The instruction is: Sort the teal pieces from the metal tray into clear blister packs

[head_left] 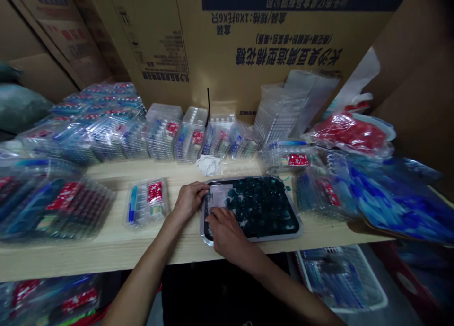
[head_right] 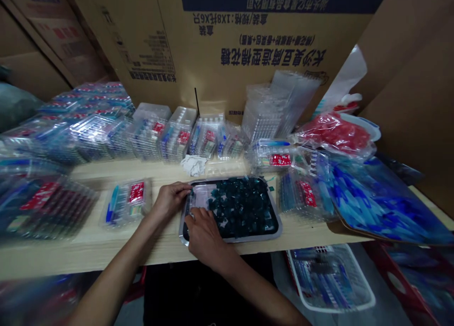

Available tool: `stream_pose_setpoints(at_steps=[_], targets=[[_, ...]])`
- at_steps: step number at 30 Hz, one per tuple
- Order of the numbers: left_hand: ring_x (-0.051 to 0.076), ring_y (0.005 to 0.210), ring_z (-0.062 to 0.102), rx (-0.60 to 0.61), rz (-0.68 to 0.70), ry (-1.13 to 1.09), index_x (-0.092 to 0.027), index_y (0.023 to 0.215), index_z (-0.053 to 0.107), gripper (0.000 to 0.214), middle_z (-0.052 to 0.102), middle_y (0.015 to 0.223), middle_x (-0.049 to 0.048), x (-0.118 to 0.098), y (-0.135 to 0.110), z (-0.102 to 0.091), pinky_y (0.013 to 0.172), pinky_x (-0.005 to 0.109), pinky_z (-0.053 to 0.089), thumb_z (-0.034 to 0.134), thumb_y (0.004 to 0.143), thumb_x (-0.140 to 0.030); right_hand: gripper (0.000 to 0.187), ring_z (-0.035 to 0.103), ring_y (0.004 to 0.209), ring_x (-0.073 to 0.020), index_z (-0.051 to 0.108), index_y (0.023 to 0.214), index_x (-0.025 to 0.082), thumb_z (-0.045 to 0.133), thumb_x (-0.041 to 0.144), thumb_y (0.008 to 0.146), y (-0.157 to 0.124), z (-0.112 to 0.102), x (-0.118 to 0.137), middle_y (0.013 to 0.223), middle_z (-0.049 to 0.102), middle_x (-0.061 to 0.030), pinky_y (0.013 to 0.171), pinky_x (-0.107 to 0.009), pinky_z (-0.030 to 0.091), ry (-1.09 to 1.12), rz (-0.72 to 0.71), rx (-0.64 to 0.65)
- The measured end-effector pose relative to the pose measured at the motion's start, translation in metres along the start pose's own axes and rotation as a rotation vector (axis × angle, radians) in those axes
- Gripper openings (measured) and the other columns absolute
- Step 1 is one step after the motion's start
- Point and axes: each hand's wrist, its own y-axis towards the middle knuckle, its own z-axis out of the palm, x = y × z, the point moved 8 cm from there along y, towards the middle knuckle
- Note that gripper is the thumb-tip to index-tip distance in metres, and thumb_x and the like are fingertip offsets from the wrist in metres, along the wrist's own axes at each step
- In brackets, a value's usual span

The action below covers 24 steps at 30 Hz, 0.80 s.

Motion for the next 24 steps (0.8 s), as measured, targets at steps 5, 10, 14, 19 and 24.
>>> stream_pose_setpoints(at_steps=[5,10,14,19,24], targets=[[0.024,0.094,0.069,0.03,0.121,0.111,-0.027,0.086,0.076,0.019,0.075,0.098,0.0076,-0.013,-0.011,0.006,0.089,0.036,0.052,0.057,0.085,-0.026,0.035,0.05,0.103,-0.0238,0.061,0.108,0.018,0.05,0.003,0.078,0.012,-0.033,-0.042,0.111,0.059,-0.0102,0.089,-0.036,0.039,-0.029,0.17,-0.114],[0.021,0.09,0.066,-0.01,0.139,0.137,-0.023,0.087,0.071,0.021,0.07,0.099,0.0082,-0.028,-0.018,0.005,0.081,0.032,0.052,0.05,0.089,-0.023,0.027,0.048,0.104,-0.0312,0.062,0.107,0.013,0.055,0.011,0.081,0.029,-0.049,-0.087,0.116,0.054,-0.0199,0.084,-0.043,0.036,-0.335,0.343,-0.083],[0.022,0.088,0.065,-0.036,0.078,0.114,-0.022,0.089,0.069,0.018,0.068,0.097,0.007,-0.031,-0.018,0.0,0.083,0.035,0.051,0.053,0.083,-0.015,0.02,0.049,0.105,-0.0298,0.059,0.105,0.015,0.056,0.019,0.086,0.03,-0.054,-0.098,0.112,0.056,-0.0165,0.085,-0.042,0.035,-0.278,0.355,-0.14],[0.021,0.088,0.067,-0.217,-0.212,-0.336,-0.02,0.095,0.07,0.017,0.07,0.101,0.0079,-0.032,-0.032,0.0,0.08,0.034,0.054,0.06,0.085,-0.028,0.013,0.052,0.101,-0.024,0.053,0.102,0.018,0.049,0.021,0.091,0.024,-0.062,-0.086,0.105,0.06,-0.0094,0.086,-0.037,0.035,0.012,0.289,-0.285],[0.01,0.06,0.063,-0.128,-0.573,-0.96,-0.013,0.094,0.073,0.04,0.071,0.078,0.0025,-0.038,-0.042,0.043,0.06,0.021,0.053,0.085,0.064,-0.038,0.014,0.052,0.1,-0.0249,0.053,0.103,0.017,0.047,0.019,0.09,0.022,-0.06,-0.051,0.105,0.061,-0.0101,0.088,-0.039,0.035,0.071,0.158,-0.33]])
